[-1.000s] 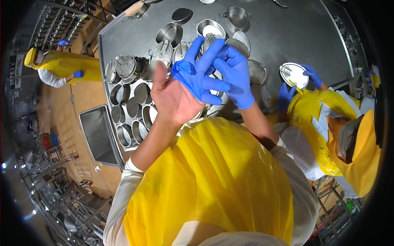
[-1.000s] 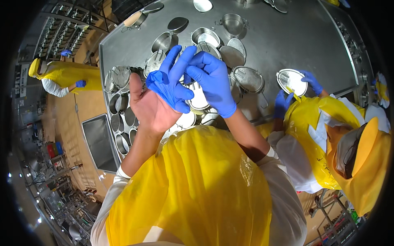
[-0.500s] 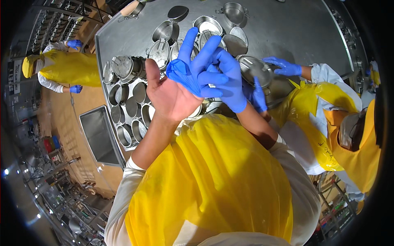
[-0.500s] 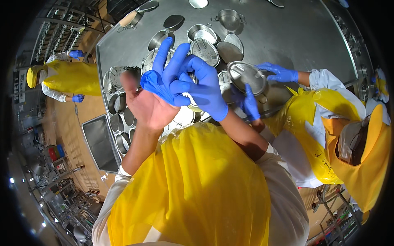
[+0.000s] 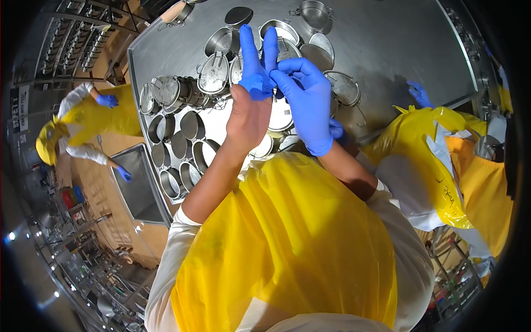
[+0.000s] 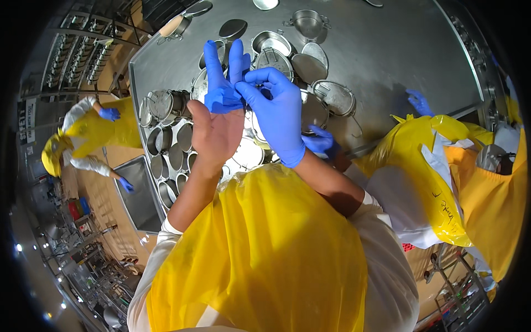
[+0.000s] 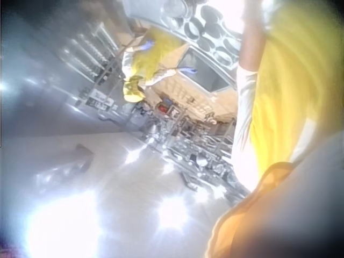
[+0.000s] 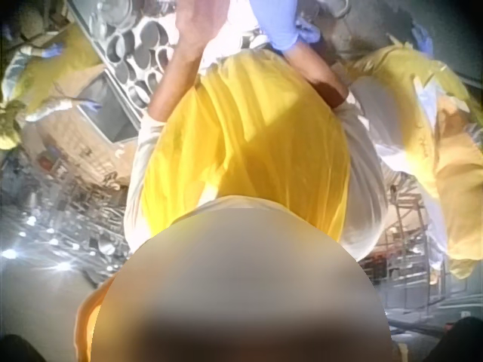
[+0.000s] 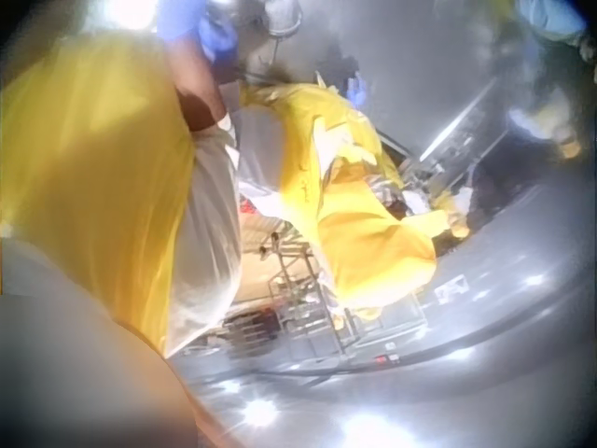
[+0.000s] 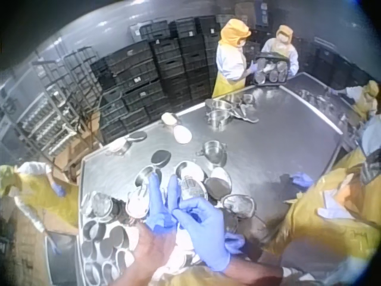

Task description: The person repeatedly picks up small metal containers and their lids from a stainless steel table, aligns them, and secures the lids by hand. The person works alongside other staff in a commercial kitchen environment.

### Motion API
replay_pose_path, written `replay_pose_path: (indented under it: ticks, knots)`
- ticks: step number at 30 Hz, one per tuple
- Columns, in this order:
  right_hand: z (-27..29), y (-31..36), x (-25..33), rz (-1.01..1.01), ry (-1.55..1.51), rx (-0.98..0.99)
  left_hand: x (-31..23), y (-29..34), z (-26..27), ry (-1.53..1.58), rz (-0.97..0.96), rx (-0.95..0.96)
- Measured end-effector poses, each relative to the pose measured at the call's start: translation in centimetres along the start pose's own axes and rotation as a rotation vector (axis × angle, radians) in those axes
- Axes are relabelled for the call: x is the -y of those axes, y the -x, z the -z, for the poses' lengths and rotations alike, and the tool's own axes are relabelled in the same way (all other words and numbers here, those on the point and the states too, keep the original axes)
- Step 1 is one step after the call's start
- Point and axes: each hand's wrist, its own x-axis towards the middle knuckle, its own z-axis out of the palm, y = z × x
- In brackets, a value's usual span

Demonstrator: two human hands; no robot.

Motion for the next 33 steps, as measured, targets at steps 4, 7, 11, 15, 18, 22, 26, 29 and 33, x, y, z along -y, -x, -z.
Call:
replay_pose_path:
  ticks: [4,7,11,15,18,22,26,29,33]
  knots:
    - [0.0,0.0,0.4,-0.045,-0.079,0.013,0.0,-0.2,0.2,-0.028,0.015,0.048]
    - [0.0,-0.1,0.2,-0.022,-0.066,0.026,0.0,-0.2,0.4,-0.077,0.007,0.067]
    - [0.0,-0.5,-0.3,0.015,-0.089,0.050,0.2,-0.3,0.8,-0.142,0.029,0.105]
    - [0.8,-0.7,-0.9,0.035,-0.003,0.090,0.4,-0.3,0.5,-0.175,0.066,0.076]
    - [0.7,-0.7,-0.1,-0.013,-0.100,0.069,0.3,-0.3,0.2,-0.227,0.061,0.034]
    - [0.6,-0.6,0.9,-0.103,-0.126,0.051,0.1,-0.5,0.5,-0.387,0.025,0.036]
    - [1.8,-0.8,0.8,-0.144,-0.192,0.119,0.3,-0.3,0.3,-0.621,-0.038,0.036]
    - [2.7,-1.0,-0.6,-0.178,-0.244,0.138,0.4,-0.1,0.7,-0.743,-0.063,0.068]
    - [3.2,-1.1,-0.4,-0.239,-0.290,0.131,0.0,-0.6,0.1,-0.763,-0.071,0.120]
